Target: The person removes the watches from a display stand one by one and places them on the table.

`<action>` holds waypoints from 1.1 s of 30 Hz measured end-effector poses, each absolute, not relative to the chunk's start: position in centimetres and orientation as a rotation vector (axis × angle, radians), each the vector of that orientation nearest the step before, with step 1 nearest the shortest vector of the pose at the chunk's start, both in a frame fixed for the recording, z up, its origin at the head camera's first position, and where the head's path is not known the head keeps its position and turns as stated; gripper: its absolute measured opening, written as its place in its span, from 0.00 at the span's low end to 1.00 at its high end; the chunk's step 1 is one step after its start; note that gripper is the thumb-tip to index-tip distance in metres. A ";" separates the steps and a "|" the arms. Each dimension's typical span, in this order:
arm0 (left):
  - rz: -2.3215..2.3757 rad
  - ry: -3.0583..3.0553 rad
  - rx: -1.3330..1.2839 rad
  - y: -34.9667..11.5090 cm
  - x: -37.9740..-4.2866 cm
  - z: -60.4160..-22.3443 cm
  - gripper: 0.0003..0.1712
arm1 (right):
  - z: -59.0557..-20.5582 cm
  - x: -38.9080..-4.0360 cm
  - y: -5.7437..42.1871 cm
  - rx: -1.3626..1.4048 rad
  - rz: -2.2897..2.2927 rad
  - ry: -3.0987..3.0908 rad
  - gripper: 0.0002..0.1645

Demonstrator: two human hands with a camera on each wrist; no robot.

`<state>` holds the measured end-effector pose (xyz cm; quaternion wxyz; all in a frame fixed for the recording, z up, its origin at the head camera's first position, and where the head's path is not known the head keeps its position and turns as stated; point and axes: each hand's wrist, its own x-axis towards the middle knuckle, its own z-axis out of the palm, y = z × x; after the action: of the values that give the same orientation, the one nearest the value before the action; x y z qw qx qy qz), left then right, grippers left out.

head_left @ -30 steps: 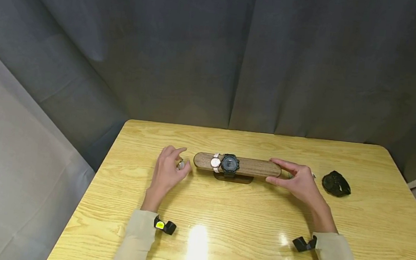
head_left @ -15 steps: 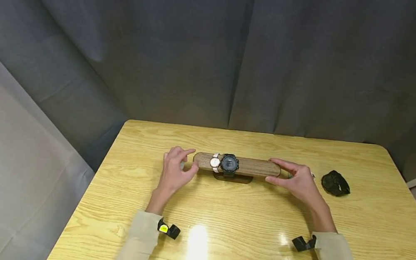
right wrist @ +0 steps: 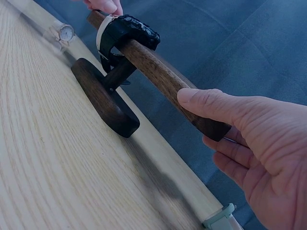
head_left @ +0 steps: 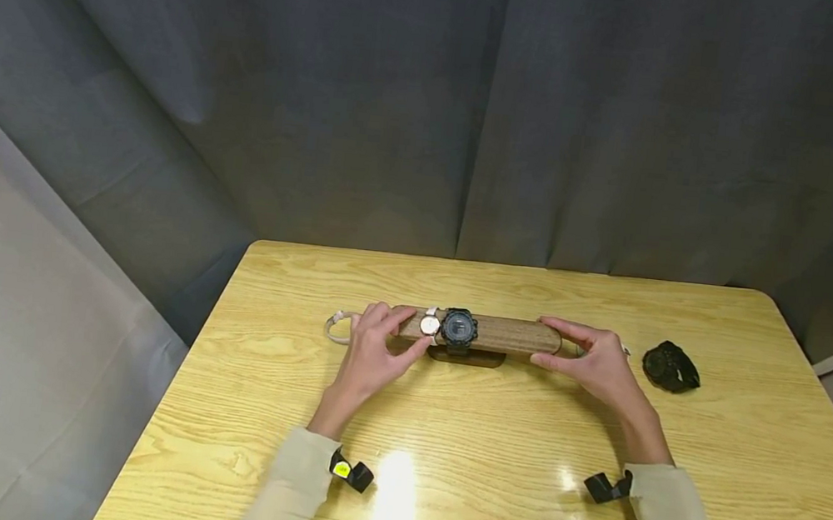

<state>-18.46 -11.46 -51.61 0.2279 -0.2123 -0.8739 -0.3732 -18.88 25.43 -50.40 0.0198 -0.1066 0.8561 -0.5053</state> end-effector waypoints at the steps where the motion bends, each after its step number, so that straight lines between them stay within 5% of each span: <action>1: -1.021 -2.402 -0.580 -11.4 -18.4 -51.7 0.29 | -50.4 -18.9 25.4 -0.324 -1.568 2.658 0.38; 33: -0.950 -2.295 -0.406 -8.9 -17.4 -52.3 0.22 | -50.5 -18.9 25.1 -0.329 -1.591 2.660 0.38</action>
<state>-17.44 -8.90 -52.28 0.3075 -0.1533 -0.8677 -0.3593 -18.86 25.11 -50.50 0.0123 -0.1055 0.8534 -0.5104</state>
